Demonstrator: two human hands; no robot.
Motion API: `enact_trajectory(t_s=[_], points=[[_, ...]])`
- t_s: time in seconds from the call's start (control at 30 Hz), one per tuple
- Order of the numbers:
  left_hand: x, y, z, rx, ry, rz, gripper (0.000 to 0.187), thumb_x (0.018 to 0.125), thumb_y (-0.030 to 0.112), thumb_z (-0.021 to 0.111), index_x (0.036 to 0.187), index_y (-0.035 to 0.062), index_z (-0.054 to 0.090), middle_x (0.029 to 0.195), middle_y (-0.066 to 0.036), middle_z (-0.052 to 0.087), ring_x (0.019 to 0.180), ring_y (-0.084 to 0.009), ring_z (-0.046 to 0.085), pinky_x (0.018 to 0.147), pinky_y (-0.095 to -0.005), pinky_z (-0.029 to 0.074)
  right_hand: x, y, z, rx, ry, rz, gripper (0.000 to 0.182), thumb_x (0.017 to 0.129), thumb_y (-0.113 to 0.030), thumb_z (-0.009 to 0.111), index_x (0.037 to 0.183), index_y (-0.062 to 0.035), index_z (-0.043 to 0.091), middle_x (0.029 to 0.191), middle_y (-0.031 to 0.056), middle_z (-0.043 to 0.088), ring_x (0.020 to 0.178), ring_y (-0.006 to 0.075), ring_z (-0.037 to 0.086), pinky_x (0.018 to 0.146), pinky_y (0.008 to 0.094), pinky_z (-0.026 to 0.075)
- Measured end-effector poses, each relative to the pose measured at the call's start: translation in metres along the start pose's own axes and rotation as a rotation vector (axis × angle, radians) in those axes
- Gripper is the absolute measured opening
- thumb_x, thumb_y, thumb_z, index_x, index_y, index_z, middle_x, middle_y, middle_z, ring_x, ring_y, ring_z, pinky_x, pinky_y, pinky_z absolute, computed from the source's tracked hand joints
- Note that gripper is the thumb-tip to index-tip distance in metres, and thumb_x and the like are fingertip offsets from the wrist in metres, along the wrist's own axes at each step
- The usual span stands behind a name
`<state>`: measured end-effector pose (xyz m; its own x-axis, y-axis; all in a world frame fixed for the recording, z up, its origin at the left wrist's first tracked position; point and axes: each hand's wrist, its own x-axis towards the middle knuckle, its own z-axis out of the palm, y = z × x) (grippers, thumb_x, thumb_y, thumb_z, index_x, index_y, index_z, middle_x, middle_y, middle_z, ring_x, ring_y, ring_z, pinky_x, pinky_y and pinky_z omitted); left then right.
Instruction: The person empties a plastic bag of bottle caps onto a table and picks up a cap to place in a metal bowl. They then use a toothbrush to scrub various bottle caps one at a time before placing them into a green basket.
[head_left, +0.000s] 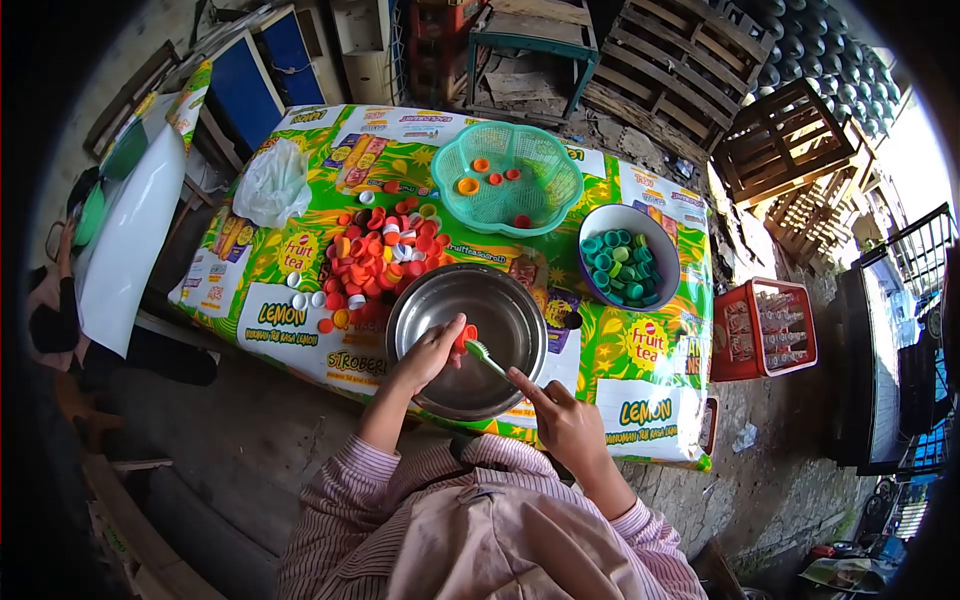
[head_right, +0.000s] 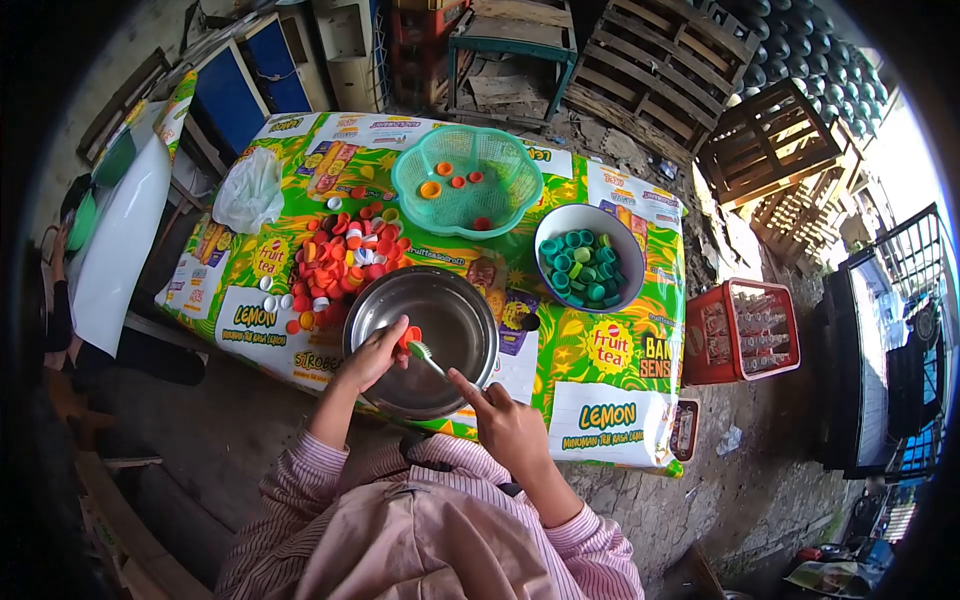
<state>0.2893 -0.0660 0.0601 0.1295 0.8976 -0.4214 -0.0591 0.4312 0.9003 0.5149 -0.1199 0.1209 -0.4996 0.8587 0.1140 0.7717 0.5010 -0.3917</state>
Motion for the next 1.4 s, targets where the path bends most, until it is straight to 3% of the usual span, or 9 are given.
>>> enact_trajectory(t_s=[0.3, 0.6, 0.73, 0.8, 0.83, 0.93, 1.13, 1.2, 1.4], points=[[0.005, 0.06, -0.004, 0.682, -0.279, 0.004, 0.049, 0.092, 0.048, 0.032, 0.082, 0.0052, 0.055, 0.057, 0.002, 0.043, 0.051, -0.0067, 0.042, 0.05, -0.0223, 0.036, 0.015, 0.017, -0.013, -0.143, -0.003, -0.112, 0.071, 0.073, -0.004, 0.052, 0.134, -0.0341, 0.031, 0.071, 0.0058, 0.049, 0.044, 0.0209, 0.052, 0.039, 0.0333, 0.044], [0.012, 0.058, 0.0, 0.576, -0.215, 0.204, 0.045, 0.092, 0.045, 0.035, 0.078, 0.007, 0.054, 0.062, 0.003, 0.045, 0.055, -0.0052, 0.041, 0.05, -0.0208, 0.036, 0.003, 0.002, 0.017, -0.023, 0.003, 0.068, 0.07, 0.074, -0.004, 0.052, 0.135, -0.0298, 0.03, 0.07, 0.0091, 0.051, 0.048, 0.0257, 0.054, 0.041, 0.0371, 0.045], [0.019, 0.049, 0.002, 0.482, -0.156, 0.202, 0.042, 0.093, 0.043, 0.036, 0.077, 0.008, 0.054, 0.065, 0.004, 0.046, 0.056, -0.0046, 0.041, 0.051, -0.02, 0.036, 0.002, -0.005, 0.044, 0.434, 0.072, 0.124, 0.057, 0.085, -0.006, 0.046, 0.136, -0.0227, 0.028, 0.071, 0.0121, 0.057, 0.05, 0.0269, 0.056, 0.043, 0.0382, 0.045], [0.023, 0.045, -0.001, 0.403, -0.18, 0.127, 0.041, 0.093, 0.042, 0.037, 0.077, 0.0082, 0.054, 0.066, 0.003, 0.047, 0.055, -0.0049, 0.041, 0.051, -0.0197, 0.036, 0.005, -0.007, 0.056, 0.936, 0.136, 0.055, 0.051, 0.089, -0.008, 0.043, 0.136, -0.0222, 0.029, 0.062, 0.0025, 0.049, 0.042, 0.0153, 0.045, 0.039, 0.0309, 0.039], [0.022, 0.045, 0.0, 0.402, -0.181, 0.126, 0.041, 0.093, 0.042, 0.037, 0.077, 0.0082, 0.054, 0.066, 0.003, 0.047, 0.055, -0.0049, 0.041, 0.051, -0.0197, 0.036, 0.005, -0.013, 0.038, 1.411, -0.162, 0.333, 0.046, 0.094, -0.011, 0.034, 0.139, -0.0169, 0.023, 0.059, -0.0052, 0.036, 0.04, 0.0065, 0.026, 0.037, 0.0197, 0.026], [0.019, 0.051, 0.001, 0.134, -0.163, 0.01, 0.044, 0.093, 0.044, 0.036, 0.076, 0.0075, 0.055, 0.065, 0.001, 0.047, 0.059, -0.007, 0.043, 0.055, -0.0231, 0.037, 0.006, -0.006, 0.012, 1.945, -0.311, 0.596, 0.047, 0.095, -0.016, 0.033, 0.14, -0.0174, 0.019, 0.057, -0.0055, 0.026, 0.041, 0.0044, 0.023, 0.037, 0.0174, 0.021], [0.016, 0.057, 0.001, -0.213, -0.25, -0.049, 0.043, 0.09, 0.046, 0.041, 0.078, 0.007, 0.054, 0.067, 0.001, 0.048, 0.057, -0.0075, 0.043, 0.053, -0.0227, 0.037, -0.007, 0.001, 0.011, 1.617, -0.086, 0.516, 0.05, 0.092, -0.011, 0.038, 0.138, -0.0258, 0.026, 0.053, -0.0043, 0.031, 0.039, 0.0065, 0.032, 0.036, 0.0211, 0.027], [0.016, 0.059, 0.001, -0.052, -0.201, -0.057, 0.045, 0.09, 0.047, 0.04, 0.077, 0.0072, 0.053, 0.065, 0.001, 0.047, 0.055, -0.0072, 0.042, 0.051, -0.0224, 0.037, 0.001, 0.003, 0.008, 0.398, 0.248, 0.023, 0.057, 0.084, -0.005, 0.046, 0.136, -0.0262, 0.031, 0.053, 0.0025, 0.04, 0.041, 0.016, 0.045, 0.038, 0.0296, 0.036], [0.011, 0.069, 0.0, 0.25, -0.241, -0.017, 0.049, 0.09, 0.051, 0.037, 0.072, 0.0079, 0.052, 0.059, 0.002, 0.043, 0.051, -0.006, 0.04, 0.048, -0.0209, 0.035, 0.021, 0.004, -0.015, -0.156, 0.084, 0.01, 0.073, 0.07, -0.003, 0.054, 0.134, -0.0306, 0.033, 0.066, 0.0047, 0.047, 0.046, 0.0216, 0.053, 0.039, 0.0337, 0.043]])
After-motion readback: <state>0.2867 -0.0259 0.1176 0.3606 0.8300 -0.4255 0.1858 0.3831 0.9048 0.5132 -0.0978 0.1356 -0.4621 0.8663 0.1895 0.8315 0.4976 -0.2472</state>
